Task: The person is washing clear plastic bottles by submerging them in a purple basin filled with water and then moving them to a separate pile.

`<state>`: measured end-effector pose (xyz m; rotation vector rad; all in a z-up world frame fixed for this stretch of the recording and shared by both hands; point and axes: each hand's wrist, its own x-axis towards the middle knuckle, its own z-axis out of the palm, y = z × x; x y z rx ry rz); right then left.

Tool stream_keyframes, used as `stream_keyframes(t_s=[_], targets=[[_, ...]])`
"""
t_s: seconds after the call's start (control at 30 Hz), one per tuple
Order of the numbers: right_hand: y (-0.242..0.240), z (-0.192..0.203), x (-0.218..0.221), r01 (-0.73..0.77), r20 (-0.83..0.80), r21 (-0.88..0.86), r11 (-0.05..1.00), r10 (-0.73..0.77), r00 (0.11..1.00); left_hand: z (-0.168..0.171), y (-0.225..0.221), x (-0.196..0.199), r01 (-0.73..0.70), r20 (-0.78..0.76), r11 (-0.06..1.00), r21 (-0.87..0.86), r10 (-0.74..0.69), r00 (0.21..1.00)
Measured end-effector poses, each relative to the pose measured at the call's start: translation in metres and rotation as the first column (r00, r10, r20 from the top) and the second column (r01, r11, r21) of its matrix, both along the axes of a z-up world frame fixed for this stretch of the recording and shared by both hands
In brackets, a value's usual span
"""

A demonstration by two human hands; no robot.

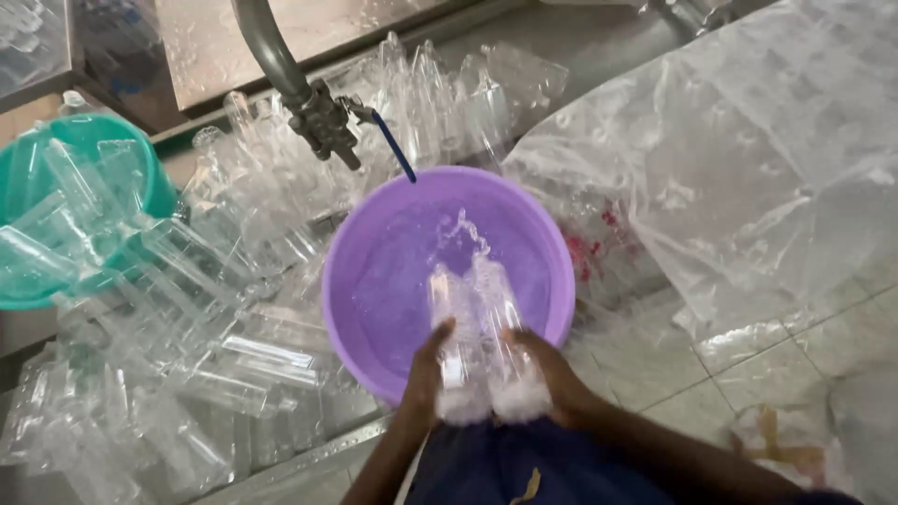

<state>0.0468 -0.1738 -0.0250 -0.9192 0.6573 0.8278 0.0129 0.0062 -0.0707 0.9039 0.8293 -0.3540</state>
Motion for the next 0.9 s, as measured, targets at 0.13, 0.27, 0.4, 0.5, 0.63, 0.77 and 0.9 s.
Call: stream_keyframes(t_s=[0.13, 0.27, 0.4, 0.5, 0.63, 0.77, 0.9], targets=[[-0.008, 0.039, -0.030, -0.003, -0.064, -0.097, 0.995, -0.004, 0.998, 0.065, -0.023, -0.028, -0.086, -0.144, 0.992, -0.090, 0.073, 0.987], [-0.007, -0.071, 0.000, 0.029, 0.017, -0.020, 0.999, -0.028, 0.999, 0.058, -0.016, -0.043, -0.050, -0.127, 0.999, -0.008, 0.048, 0.991], [0.021, 0.051, -0.010, -0.019, 0.019, -0.097, 0.995, 0.021, 1.000, 0.054, 0.006, -0.017, 0.208, -0.084, 0.948, 0.241, -0.193, 0.978], [0.017, 0.048, -0.012, -0.081, -0.042, -0.017, 0.997, 0.080, 0.996, 0.053, 0.004, -0.019, 0.086, -0.066, 0.994, 0.063, -0.082, 0.994], [0.013, 0.037, -0.024, -0.280, 0.047, -0.204, 0.938, 0.295, 0.954, 0.092, 0.007, -0.020, -0.030, -0.096, 0.995, 0.094, 0.039, 0.995], [0.012, 0.033, -0.009, -0.112, 0.066, 0.087, 0.990, 0.106, 0.992, 0.100, 0.010, -0.017, -0.127, -0.071, 0.986, -0.109, 0.120, 0.990], [0.006, 0.035, -0.007, -0.160, 0.061, 0.443, 0.882, 0.149, 0.987, 0.095, 0.019, -0.017, -0.059, -0.071, 0.952, -0.301, 0.040, 0.997]])
